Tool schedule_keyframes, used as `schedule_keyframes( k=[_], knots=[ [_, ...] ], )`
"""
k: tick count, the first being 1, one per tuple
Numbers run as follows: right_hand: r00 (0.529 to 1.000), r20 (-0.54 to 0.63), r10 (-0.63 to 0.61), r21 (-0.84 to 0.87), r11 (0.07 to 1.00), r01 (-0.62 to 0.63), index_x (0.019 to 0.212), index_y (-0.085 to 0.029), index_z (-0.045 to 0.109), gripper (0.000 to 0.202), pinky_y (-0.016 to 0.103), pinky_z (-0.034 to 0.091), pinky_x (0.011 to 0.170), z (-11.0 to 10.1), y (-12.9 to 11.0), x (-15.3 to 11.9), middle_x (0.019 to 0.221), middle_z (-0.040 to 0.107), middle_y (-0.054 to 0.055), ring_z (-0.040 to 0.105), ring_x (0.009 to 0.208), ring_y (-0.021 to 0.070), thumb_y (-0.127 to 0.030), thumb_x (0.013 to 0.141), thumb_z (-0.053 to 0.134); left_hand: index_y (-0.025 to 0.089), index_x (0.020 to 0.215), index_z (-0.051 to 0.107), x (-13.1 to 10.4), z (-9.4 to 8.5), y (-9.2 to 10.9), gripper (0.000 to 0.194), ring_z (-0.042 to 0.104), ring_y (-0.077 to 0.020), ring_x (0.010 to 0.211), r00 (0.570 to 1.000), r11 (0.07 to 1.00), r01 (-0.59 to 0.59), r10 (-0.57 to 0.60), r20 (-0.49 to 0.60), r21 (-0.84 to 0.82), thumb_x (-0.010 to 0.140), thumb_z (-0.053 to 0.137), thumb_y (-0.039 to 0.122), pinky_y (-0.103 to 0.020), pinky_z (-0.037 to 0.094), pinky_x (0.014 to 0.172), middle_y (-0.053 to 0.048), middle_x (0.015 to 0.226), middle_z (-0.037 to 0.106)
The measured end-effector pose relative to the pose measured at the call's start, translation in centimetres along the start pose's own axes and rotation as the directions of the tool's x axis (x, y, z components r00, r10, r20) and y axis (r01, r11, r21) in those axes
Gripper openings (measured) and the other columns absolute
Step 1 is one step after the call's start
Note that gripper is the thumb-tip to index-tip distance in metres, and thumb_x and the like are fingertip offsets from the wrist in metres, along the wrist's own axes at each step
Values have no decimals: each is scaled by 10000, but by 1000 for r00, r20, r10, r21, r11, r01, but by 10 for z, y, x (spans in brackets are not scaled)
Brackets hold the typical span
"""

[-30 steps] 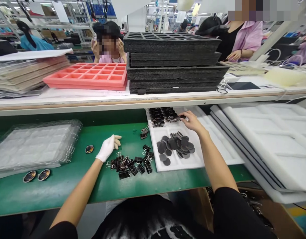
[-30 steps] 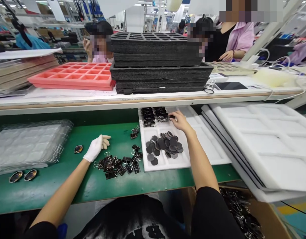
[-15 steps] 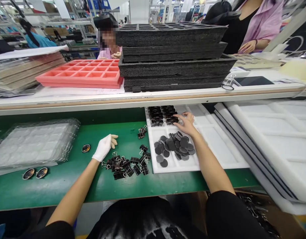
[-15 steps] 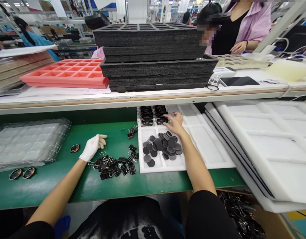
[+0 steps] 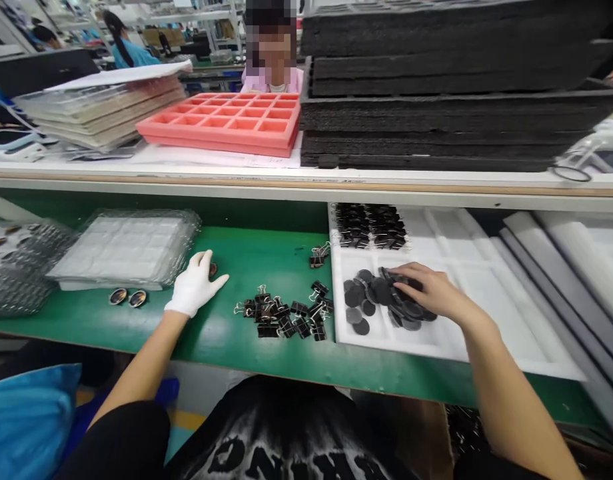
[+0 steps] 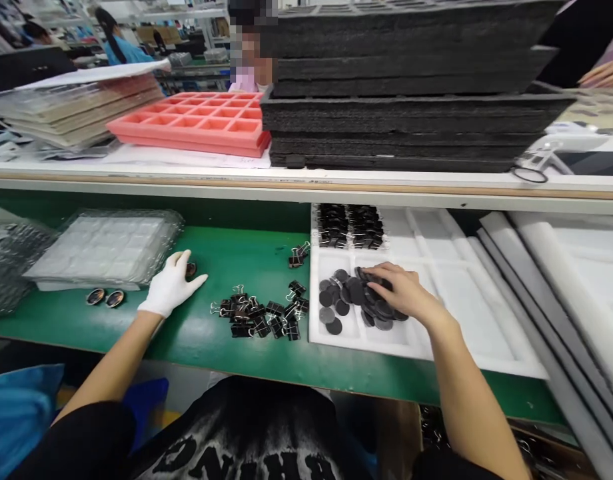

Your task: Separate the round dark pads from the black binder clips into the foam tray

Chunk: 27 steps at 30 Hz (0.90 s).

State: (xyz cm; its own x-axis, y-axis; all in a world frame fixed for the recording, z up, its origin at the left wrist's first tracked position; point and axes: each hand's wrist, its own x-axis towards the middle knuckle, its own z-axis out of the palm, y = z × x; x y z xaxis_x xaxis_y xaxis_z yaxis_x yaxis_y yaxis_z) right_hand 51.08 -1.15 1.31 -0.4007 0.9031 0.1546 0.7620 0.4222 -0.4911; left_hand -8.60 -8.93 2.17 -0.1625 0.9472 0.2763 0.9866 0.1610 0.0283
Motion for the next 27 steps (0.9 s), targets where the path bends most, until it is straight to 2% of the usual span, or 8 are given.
schedule_keyframes(
  k=[2,4,8,10,13,17,22,27],
  knots=[
    [1000,-29,-3,42,999,4,1117,-379,792,425,550,584,910,2,6,3,1182,757,133,740,1040,358,-679,891,592,190,1607,386,6,-4,-1,895,694,-362,1161,989,999,52,-51,141,-6,887,619,668,-430,572,901,-202,1558,504],
    [995,-96,35,85,996,-26,1074,-454,788,402,518,575,746,1,7,6,1164,763,138,745,920,333,-745,841,638,194,1560,462,12,-2,-1,781,697,-322,1153,978,996,28,-10,206,-84,915,621,604,-403,558,965,-167,1477,576],
    [960,-274,51,170,985,-3,1162,-590,723,356,518,525,688,-4,-31,15,1183,744,116,731,850,295,-761,875,600,190,1433,596,25,15,8,603,661,-274,1216,974,955,-107,157,166,-276,923,669,502,-366,506,1088,-118,1345,659],
    [955,-295,-25,221,971,94,1202,-520,735,361,493,562,731,-2,-65,24,1184,728,111,726,823,263,-696,903,636,173,1489,545,32,21,18,708,621,-280,1294,958,923,-183,246,151,-339,897,708,525,-365,482,1128,-126,1401,635],
    [961,-216,-172,268,936,228,1207,-345,759,364,452,625,775,9,-116,46,1201,704,99,711,866,233,-571,933,676,202,1579,448,39,22,33,853,580,-299,1360,918,893,-268,351,186,-362,868,726,583,-366,495,1108,-125,1529,541],
    [946,-80,-315,318,891,324,1235,-272,750,310,414,633,894,42,-161,82,1205,666,104,694,1027,229,-396,963,667,300,1529,522,45,14,41,795,663,-314,1221,892,926,-280,348,289,-252,848,702,670,-370,561,910,-87,1517,537],
    [933,94,-347,276,910,310,1251,-222,718,376,406,617,899,99,-201,131,1177,684,96,715,923,206,-211,878,761,305,1260,698,52,22,67,526,713,-253,1037,905,920,-312,364,219,-238,875,681,665,-328,524,803,-44,1252,684],
    [941,61,-334,125,938,324,1069,-198,763,215,472,570,981,144,-216,162,1172,754,93,718,1097,285,-138,863,774,265,1207,710,55,36,90,553,720,-265,982,945,944,-253,288,154,-213,885,653,713,-332,481,760,-65,1130,715]
  ],
)
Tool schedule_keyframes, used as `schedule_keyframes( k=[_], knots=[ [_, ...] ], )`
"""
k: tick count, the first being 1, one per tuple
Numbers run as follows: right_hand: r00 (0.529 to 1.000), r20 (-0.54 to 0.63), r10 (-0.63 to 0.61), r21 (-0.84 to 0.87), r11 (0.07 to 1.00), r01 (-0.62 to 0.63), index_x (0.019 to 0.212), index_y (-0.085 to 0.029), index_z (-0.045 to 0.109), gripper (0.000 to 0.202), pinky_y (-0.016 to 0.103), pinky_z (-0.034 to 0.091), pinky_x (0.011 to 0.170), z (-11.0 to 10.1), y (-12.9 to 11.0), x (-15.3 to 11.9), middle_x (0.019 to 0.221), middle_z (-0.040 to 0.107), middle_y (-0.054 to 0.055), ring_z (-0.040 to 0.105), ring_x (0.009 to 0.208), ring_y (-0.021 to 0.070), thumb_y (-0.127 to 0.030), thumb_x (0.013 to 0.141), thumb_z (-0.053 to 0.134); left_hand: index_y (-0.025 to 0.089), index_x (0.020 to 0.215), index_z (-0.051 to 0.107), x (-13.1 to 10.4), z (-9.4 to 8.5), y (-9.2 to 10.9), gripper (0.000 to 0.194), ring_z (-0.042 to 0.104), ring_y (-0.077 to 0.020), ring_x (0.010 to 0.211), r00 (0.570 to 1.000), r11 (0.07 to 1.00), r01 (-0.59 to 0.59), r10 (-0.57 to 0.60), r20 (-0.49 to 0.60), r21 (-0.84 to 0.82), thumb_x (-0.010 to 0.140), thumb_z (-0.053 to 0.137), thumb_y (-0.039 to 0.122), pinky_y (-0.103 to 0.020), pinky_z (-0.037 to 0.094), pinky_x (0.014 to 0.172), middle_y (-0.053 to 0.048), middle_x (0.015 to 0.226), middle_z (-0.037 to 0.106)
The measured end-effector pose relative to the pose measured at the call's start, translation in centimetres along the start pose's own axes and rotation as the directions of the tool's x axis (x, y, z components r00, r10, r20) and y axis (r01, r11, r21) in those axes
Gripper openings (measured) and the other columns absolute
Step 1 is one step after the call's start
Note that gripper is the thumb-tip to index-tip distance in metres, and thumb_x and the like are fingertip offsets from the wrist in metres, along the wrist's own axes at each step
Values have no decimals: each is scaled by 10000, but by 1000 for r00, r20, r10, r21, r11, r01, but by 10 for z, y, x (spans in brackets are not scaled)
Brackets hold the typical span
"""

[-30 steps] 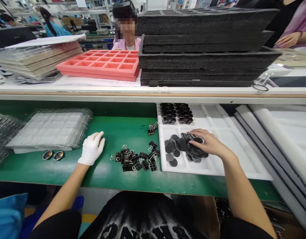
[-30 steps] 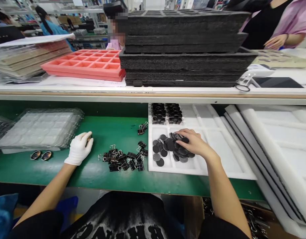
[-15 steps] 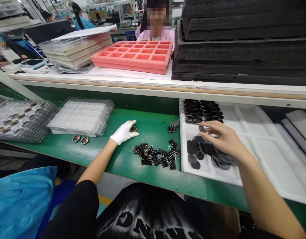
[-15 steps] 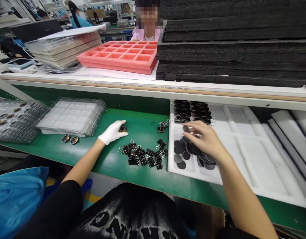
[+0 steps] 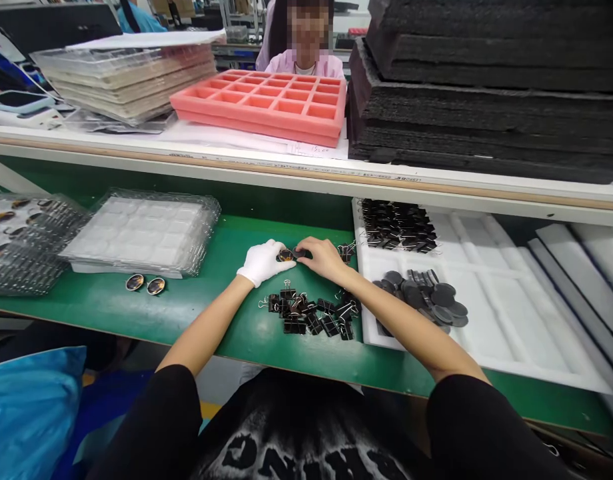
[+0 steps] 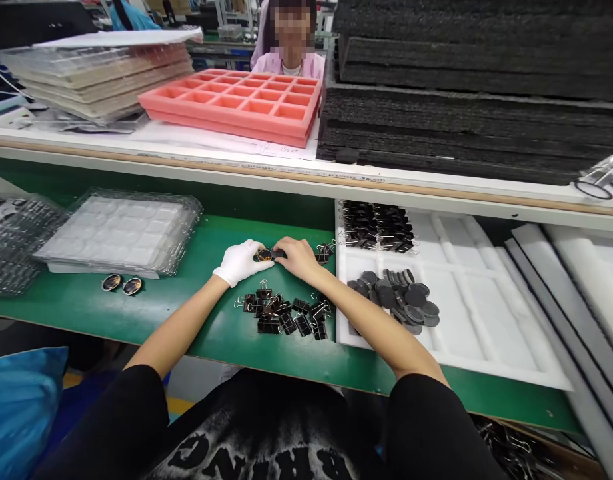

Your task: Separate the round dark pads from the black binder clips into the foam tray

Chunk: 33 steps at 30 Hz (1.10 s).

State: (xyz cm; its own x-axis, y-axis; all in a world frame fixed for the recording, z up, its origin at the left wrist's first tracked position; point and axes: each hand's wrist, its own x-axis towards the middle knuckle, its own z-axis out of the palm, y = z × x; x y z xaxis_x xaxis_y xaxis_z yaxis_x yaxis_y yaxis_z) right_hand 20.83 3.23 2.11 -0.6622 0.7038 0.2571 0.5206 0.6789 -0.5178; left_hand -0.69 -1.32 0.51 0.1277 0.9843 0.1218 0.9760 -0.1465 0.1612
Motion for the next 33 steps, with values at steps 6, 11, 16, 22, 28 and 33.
schedule_keyframes(
  k=[6,11,16,22,28,33],
  knots=[
    [990,43,-135,80,988,132,1086,-222,824,197,420,542,1062,19,14,2,1277,736,105,707,1162,258,-198,963,672,270,1401,625,0,1,-9,729,723,-298,1013,996,998,-58,57,69,23,862,659,760,-350,472,767,-94,1215,709],
    [975,165,-152,-126,977,174,1205,-279,808,305,487,493,1009,17,10,6,1350,694,114,619,1245,306,-214,1027,570,283,1444,595,3,-1,-14,763,722,-301,1020,992,996,-93,94,87,-17,856,662,765,-351,470,765,-90,1245,707],
    [977,189,-100,-238,960,144,1330,-279,740,388,477,460,955,-9,-6,-2,1339,638,149,595,1202,314,-179,1034,510,299,1430,607,0,0,-11,667,717,-293,981,993,995,-93,94,68,-24,910,615,718,-356,464,763,-91,1231,685],
    [915,392,-97,81,994,71,1075,-200,778,244,325,480,777,-14,-40,-12,995,722,70,652,857,197,-392,980,662,271,1353,648,-1,-2,-4,547,692,-287,1028,998,996,-68,68,-6,-50,905,658,586,-360,467,787,-96,1248,656],
    [937,239,256,-51,967,-251,821,-221,758,153,323,460,788,-11,-37,-10,861,770,29,689,816,204,-280,918,656,260,1147,730,1,-1,-2,406,668,-289,1023,996,995,-80,78,-44,-57,882,694,565,-395,456,857,-75,1131,687],
    [850,-31,526,-319,801,-507,704,-220,692,354,453,443,915,-22,-20,-12,779,747,87,706,868,297,-338,980,503,198,1153,717,5,1,4,564,656,-320,1038,999,999,5,-8,-42,-50,855,692,677,-416,447,871,-121,1112,684]
  ],
)
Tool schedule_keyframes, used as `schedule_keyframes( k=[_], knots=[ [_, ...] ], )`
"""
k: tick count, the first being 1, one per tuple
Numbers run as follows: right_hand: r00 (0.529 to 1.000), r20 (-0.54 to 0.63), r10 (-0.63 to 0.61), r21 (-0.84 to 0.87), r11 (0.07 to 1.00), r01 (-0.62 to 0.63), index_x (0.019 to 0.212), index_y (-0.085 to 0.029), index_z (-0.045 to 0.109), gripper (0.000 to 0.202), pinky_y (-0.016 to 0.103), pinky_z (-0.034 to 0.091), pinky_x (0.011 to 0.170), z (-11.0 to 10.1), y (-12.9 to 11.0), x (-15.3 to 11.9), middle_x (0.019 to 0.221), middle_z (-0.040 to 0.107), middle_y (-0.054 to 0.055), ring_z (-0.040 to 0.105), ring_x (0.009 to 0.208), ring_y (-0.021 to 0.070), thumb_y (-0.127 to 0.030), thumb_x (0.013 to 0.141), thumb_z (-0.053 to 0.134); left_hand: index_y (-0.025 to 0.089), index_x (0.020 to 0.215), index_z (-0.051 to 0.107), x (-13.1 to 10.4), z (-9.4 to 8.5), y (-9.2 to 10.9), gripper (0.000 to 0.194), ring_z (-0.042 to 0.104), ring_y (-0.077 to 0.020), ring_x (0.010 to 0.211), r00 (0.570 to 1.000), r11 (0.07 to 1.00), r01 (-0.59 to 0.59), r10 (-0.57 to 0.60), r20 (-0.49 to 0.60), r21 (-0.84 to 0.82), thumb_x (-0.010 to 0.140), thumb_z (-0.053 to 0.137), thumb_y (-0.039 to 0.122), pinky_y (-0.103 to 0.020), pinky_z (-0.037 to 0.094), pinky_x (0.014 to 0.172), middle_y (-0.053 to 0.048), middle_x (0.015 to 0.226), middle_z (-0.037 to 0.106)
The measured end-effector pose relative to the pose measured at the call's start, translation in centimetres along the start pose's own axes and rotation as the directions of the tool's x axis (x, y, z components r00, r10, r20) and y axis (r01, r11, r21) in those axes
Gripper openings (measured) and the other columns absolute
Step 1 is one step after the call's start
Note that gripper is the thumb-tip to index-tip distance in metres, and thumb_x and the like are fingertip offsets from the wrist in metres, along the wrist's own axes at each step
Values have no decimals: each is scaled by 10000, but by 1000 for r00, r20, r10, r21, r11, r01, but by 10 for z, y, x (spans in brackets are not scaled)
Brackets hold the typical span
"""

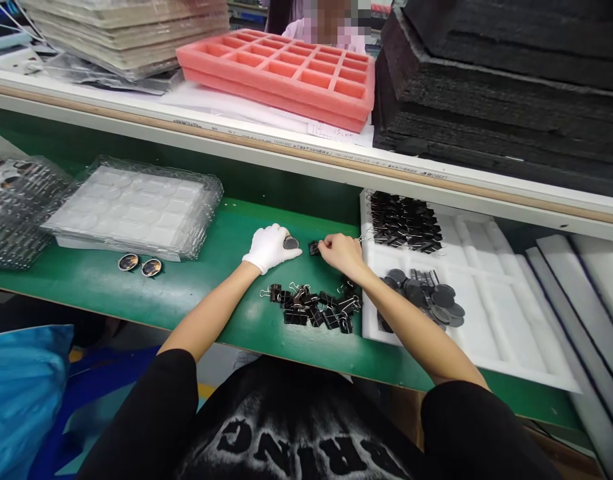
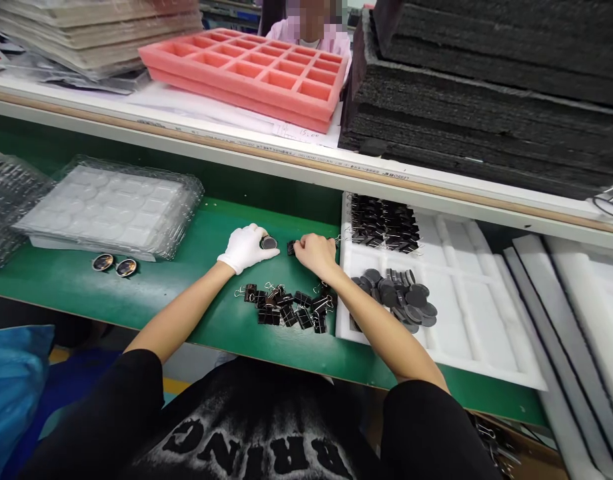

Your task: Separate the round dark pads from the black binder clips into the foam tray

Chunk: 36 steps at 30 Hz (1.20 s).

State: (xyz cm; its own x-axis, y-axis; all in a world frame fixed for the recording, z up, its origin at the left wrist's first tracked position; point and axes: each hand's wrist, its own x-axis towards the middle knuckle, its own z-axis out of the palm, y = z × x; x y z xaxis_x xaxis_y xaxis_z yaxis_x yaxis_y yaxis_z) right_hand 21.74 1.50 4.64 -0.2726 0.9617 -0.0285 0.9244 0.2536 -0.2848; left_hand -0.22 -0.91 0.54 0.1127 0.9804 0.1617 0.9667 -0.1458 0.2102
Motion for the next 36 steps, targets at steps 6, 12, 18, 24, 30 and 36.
schedule_keyframes(
  k=[6,12,18,24,30,36],
  knots=[
    [976,-195,-94,-137,988,68,897,-160,754,553,549,428,948,3,0,4,996,721,219,620,1059,385,-544,1046,385,212,1214,703,2,0,-1,524,634,-333,1108,1000,1000,-16,16,12,19,903,660,631,-423,430,906,-125,1178,678],
    [944,-331,-7,94,995,41,1401,-165,579,534,568,361,1059,14,-13,45,1366,554,233,474,1264,390,-452,1087,255,225,1217,729,22,-7,-9,487,665,-299,1057,964,970,-242,240,112,3,899,663,588,-384,436,877,-96,1130,709],
    [969,-229,93,242,970,-35,1545,-180,420,617,588,276,1169,43,-12,72,1492,450,225,343,1440,364,-518,1084,186,222,1246,723,32,-9,-9,520,678,-299,1050,931,950,-312,311,192,-25,897,666,602,-386,429,903,-98,1122,721],
    [958,-233,169,265,959,-104,1562,-223,391,697,580,207,1224,63,6,77,1530,411,191,287,1510,322,-586,1067,61,223,1273,704,33,-5,-5,525,667,-307,1100,913,945,-321,328,244,-67,919,660,607,-392,405,931,-103,1153,718],
    [961,-212,179,271,955,-119,1505,-218,434,634,581,205,1228,62,8,78,1520,430,189,299,1511,313,-534,1083,83,196,1272,696,35,5,8,519,658,-320,1117,917,940,-336,342,208,-62,932,673,588,-395,382,923,-117,1153,709],
    [957,-223,185,292,950,-115,1449,-216,475,605,580,218,1222,62,8,78,1485,460,187,328,1489,318,-527,1085,104,217,1280,686,34,8,12,511,651,-317,1125,927,949,-312,315,201,-48,940,651,597,-398,382,912,-110,1181,704]
  ],
)
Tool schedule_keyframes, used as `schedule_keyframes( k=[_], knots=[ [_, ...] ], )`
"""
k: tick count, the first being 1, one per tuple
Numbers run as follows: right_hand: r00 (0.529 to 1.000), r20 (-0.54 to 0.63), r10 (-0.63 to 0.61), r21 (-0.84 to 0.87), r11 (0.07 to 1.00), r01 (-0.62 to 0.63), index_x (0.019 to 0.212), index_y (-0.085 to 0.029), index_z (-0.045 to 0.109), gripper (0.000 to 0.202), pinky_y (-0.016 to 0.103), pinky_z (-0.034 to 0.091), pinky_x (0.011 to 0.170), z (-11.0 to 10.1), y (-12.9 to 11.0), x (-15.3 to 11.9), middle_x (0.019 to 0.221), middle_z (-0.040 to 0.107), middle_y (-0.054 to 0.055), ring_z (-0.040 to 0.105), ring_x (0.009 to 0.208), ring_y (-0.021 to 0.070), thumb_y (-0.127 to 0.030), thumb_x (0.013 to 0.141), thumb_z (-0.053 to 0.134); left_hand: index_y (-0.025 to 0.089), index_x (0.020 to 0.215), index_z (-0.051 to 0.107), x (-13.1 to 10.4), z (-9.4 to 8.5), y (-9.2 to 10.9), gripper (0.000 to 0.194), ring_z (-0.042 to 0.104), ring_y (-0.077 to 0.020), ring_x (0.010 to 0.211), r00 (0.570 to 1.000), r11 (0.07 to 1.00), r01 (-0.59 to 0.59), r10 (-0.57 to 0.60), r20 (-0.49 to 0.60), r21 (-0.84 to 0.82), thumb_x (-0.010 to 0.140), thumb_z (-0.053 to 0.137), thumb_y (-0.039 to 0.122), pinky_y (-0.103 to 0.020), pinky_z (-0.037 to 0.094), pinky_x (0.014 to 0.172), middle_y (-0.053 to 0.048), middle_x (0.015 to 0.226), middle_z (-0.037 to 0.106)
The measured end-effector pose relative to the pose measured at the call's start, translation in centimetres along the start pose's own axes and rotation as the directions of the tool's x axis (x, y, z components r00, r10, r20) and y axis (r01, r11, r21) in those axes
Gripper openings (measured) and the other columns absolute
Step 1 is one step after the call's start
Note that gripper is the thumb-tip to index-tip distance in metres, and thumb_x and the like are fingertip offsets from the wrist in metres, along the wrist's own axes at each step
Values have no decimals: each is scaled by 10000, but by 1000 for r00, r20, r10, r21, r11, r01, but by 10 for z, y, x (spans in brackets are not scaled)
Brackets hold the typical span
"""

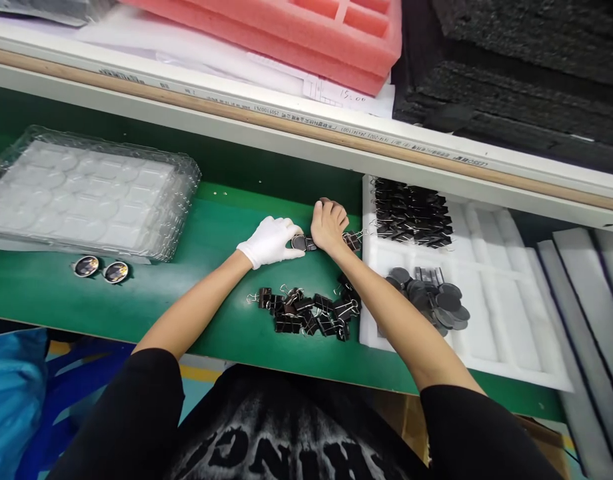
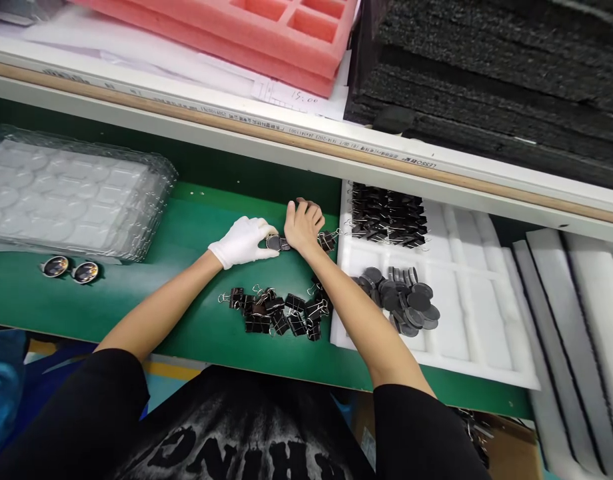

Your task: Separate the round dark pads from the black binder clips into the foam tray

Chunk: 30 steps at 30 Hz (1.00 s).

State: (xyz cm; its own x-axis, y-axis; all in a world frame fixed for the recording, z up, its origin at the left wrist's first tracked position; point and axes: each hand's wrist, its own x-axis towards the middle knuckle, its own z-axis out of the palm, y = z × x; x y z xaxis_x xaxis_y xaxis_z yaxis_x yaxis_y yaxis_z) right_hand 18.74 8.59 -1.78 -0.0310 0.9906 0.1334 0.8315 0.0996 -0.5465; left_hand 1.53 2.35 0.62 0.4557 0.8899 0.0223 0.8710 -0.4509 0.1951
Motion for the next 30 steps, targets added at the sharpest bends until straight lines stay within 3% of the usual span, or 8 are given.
schedule_keyframes(
  k=[8,13,15,17,19,21,25,30],
  knots=[
    [998,17,65,118,991,-66,1408,-219,529,586,593,207,1239,-9,-11,-3,1484,461,196,327,1503,331,-541,1088,158,227,1220,712,-5,-2,3,479,669,-300,1055,998,998,-12,16,-66,55,918,660,594,-394,404,870,-85,1124,719],
    [973,-154,-173,356,909,218,1348,-244,574,567,539,381,1165,-49,-10,-28,1378,566,161,510,1345,294,-497,1097,133,177,1116,724,-24,1,26,514,667,-325,1019,964,970,223,-205,-171,93,900,643,636,-423,413,848,-120,1053,711],
    [915,-88,-393,381,835,396,1229,-234,643,447,479,456,1099,-72,-5,-46,1247,657,131,600,1216,271,-456,1093,279,155,1244,685,-33,1,33,659,660,-345,1028,946,958,270,-244,-213,101,878,637,701,-431,415,842,-150,1122,699],
    [784,123,-608,399,754,522,1115,-230,699,291,432,502,1027,-90,0,-67,1127,709,95,655,1093,248,-367,1054,449,186,1467,556,-41,-1,34,764,647,-347,1081,968,977,177,-151,-202,122,901,617,697,-422,413,848,-165,1269,665],
    [620,345,-704,410,708,575,1105,-227,732,211,413,523,978,-100,4,-86,1103,721,82,674,1041,237,-292,1008,556,275,1565,459,-46,-4,33,675,640,-325,1107,992,989,18,0,-124,148,982,547,604,-404,404,855,-141,1317,651],
    [521,481,-705,401,705,584,1173,-222,741,228,412,532,953,-99,6,-101,1118,715,90,676,1031,241,-284,988,623,293,1559,470,-47,-7,30,584,647,-311,1070,995,982,-88,94,-28,168,1028,483,535,-400,399,857,-124,1204,688],
    [510,539,-671,378,733,565,1203,-207,761,260,419,532,948,-81,1,-109,1100,703,107,673,1020,249,-306,972,695,200,1619,386,-42,-15,28,725,640,-339,1039,991,966,-137,135,25,219,992,524,537,-434,403,869,-163,1131,690],
    [486,517,-705,487,709,511,977,-196,802,104,380,527,927,-73,-2,-101,1060,722,84,694,965,217,-255,936,728,416,1558,473,-25,-28,23,640,473,-442,1347,966,919,-253,255,32,301,944,587,552,-515,382,954,-153,1603,426]
  ],
)
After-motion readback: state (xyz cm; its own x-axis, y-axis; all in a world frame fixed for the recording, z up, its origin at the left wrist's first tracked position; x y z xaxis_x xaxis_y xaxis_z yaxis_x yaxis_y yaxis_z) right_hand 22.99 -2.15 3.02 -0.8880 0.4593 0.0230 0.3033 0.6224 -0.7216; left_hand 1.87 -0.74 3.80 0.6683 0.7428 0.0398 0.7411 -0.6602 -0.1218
